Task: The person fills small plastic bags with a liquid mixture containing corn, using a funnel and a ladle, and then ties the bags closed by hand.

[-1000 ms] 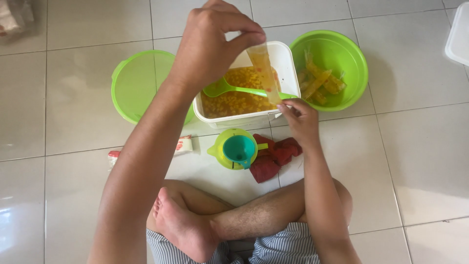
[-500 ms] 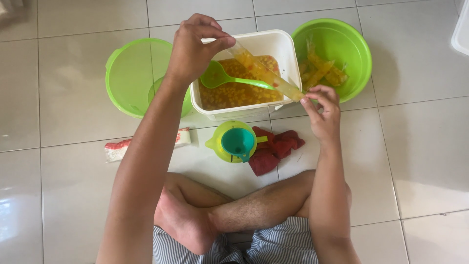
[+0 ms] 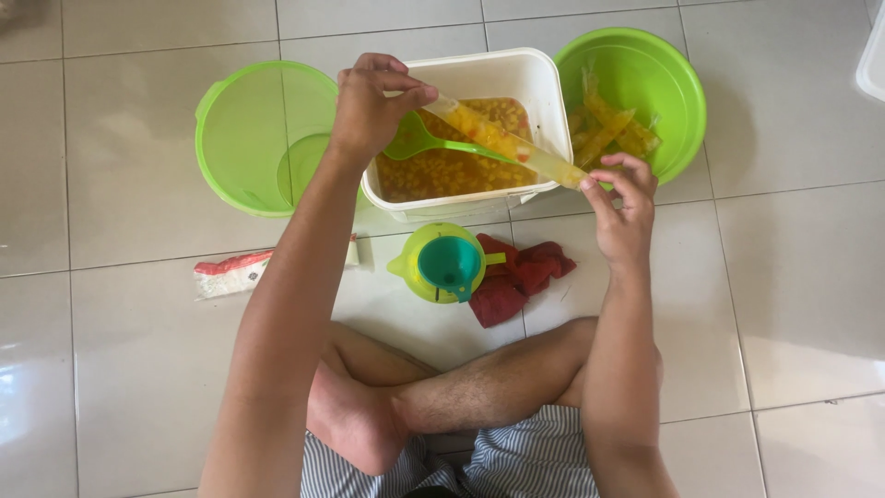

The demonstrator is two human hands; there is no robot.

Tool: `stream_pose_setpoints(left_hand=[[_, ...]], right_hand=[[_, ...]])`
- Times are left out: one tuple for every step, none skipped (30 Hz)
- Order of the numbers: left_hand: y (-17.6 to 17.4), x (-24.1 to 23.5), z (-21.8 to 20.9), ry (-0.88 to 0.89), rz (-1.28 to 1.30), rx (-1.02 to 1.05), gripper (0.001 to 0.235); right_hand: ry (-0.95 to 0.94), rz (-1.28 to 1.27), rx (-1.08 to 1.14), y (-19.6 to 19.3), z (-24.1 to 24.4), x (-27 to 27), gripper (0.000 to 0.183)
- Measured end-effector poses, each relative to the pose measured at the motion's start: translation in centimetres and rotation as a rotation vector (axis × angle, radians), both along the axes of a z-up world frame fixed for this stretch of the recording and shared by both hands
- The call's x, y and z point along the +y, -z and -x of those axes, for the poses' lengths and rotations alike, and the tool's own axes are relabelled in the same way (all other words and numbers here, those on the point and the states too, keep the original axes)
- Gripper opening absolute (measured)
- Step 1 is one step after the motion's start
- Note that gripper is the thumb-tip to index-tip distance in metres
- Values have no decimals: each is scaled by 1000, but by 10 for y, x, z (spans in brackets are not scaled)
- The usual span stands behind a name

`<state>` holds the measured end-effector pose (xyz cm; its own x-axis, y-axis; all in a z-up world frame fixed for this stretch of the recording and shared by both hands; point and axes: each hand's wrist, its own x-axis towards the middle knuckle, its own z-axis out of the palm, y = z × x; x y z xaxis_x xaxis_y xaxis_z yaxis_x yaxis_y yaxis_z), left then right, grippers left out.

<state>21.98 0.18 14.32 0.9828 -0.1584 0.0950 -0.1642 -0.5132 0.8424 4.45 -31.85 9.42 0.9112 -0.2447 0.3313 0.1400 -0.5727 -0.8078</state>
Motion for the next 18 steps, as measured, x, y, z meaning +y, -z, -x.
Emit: stream_pose_setpoints(left_hand=[[1,-1,0,-16,-32,19,24],[1,-1,0,-15,-31,17,24],[2,-1,0,-25,-45,41,24],[3,0,1,-35,-59,65,25],[3,-1,1,-36,-58,63,25],[3,-1,2,-39,-58,85,26],[3,-1,3,-42,-58,109,27],[5,-1,2,-43,-57,109,27],[6,-1,1,-53,-52,115,27],[7,-1,1,-62,-47,121,27],[8,-1,1,-63,-46,121,27],[8,0,1,-58,-52,122,28],[8,0,1,-53,-57,122,28],[8,0,1,-54,-57,121,28],[8,0,1,-59,-56,133,28],[8,0,1,-65,-56,145,28],[9,0,0,-65,-56,145,28],[10,0,0,-71,-56,151,27]], right_hand=[[6,-10,11,-1,0,0,10],[8,-9,9,0,-1,-1,10],[3,-4,11,1,-1,-1,10],[-1,2,12,2,-1,-1,9],[-1,2,10,2,-1,-2,9],[-3,9,10,3,-2,-2,10],[-3,15,12,4,-1,-2,11],[-4,15,12,4,-1,-1,11],[4,9,19,3,-1,-1,10],[11,2,25,3,-1,0,10],[11,2,25,3,-1,0,10],[13,4,30,3,-1,1,11],[17,6,35,2,-1,1,12],[17,6,34,1,-1,1,12],[11,8,22,0,0,2,13],[4,10,11,0,0,2,13],[4,10,10,-2,0,2,13],[-3,18,9,-4,1,2,14]])
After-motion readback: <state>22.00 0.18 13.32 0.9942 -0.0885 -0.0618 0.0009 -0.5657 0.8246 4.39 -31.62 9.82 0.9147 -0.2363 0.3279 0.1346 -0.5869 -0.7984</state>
